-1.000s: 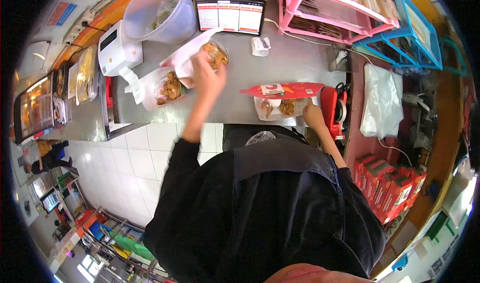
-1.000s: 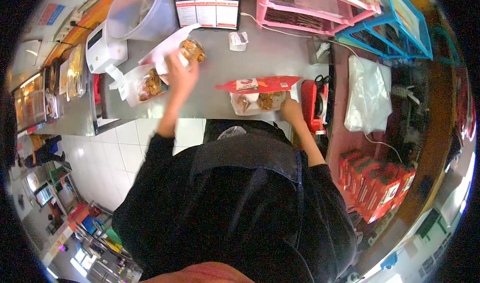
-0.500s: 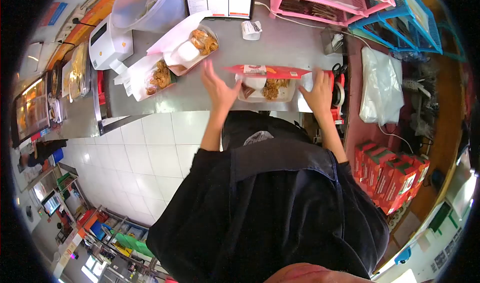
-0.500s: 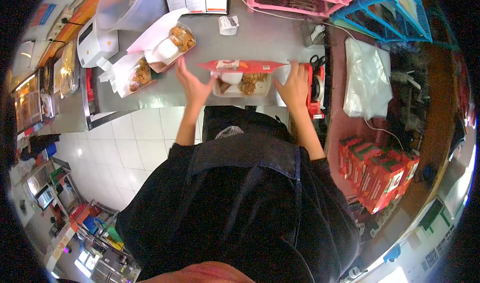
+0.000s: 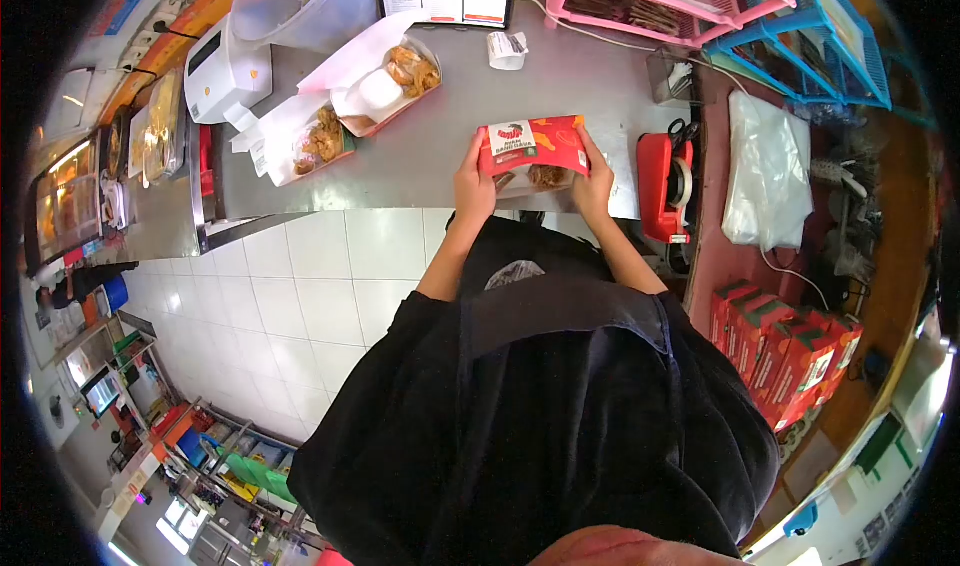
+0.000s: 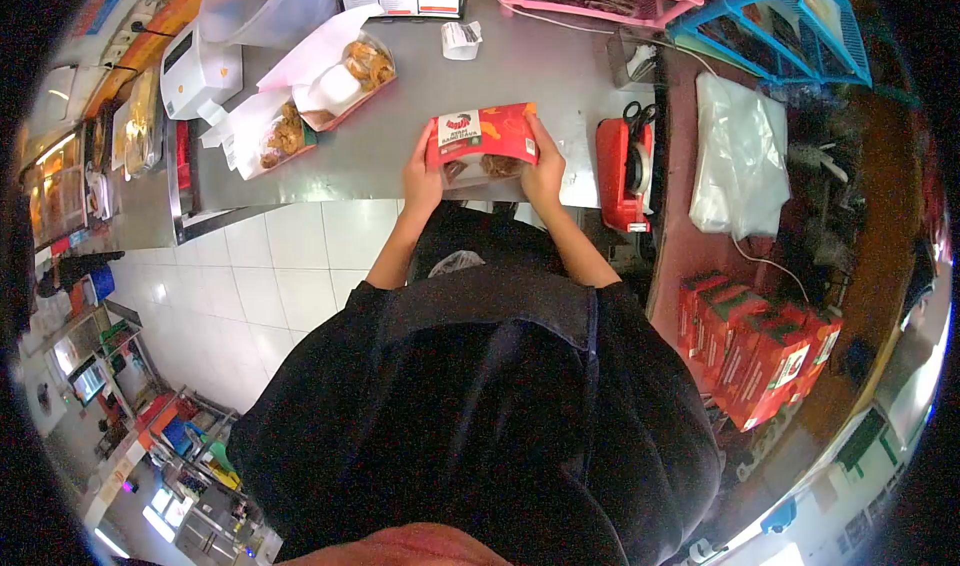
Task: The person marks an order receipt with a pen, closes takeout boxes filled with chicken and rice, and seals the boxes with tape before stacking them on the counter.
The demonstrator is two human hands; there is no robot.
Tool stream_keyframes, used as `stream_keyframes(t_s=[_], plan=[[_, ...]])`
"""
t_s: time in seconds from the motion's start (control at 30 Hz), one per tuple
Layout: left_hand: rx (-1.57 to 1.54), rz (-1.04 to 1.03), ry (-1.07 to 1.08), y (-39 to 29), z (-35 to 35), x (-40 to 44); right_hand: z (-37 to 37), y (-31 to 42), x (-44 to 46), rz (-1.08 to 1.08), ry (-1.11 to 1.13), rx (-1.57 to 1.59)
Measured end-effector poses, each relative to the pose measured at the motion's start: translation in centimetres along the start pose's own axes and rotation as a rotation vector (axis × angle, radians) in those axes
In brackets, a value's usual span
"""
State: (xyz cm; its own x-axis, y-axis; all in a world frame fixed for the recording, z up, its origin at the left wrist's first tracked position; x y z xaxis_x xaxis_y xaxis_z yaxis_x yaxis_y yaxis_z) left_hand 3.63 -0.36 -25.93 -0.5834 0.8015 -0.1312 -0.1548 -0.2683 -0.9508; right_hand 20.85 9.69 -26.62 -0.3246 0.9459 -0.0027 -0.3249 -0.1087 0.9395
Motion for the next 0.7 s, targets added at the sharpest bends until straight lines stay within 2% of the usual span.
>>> stream_keyframes(t_s=[0.13,0.17,0.33,0.47,0.57,0.67,0.7], plan=[[0.109,0.058,-0.028,0.8,0.1,1.8,0.7,1.1,1.7,0.061,0.01,-0.135],[0.128,0.136,-0.016,0.4,0.4,2.3,1.0,1.1,2.1,0.043,0.041,-0.157],[0.069,0.071,0.029,0.6,0.6,2.0,2.1,0.0,3.7,0.023,0.121,-0.255],[0.103,0.1,0.055,-1.4,0.8,0.1,2.6,-0.2,3.1,0.034,0.208,-0.149],[0.378,-0.15,0.071,1.7,0.4,-0.6,3.0,0.3,2.3,0.041,0.272,-0.086],[-0.109,-0.053,0.117,3.3,0.7,-0.3,4.1,1.6,2.1,0.065,0.374,-0.167],[-0.382,0.002,0.238,3.6,1.1,-0.4,4.6,2.3,2.1,0.116,0.396,-0.191]])
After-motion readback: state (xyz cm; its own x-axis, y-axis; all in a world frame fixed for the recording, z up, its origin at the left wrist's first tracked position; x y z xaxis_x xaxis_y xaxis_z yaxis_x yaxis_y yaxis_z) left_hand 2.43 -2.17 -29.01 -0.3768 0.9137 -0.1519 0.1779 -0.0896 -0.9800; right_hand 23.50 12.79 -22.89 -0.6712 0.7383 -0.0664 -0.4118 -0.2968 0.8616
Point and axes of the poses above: each hand's wrist, its own x-axis towards the middle knuckle, its own z-axis out of the back of the hand, y = z × x, the point moved 1 cm from there along x, towards the middle knuckle, and after that the axes turned 2 degrees about y, right-handed, at the moved point
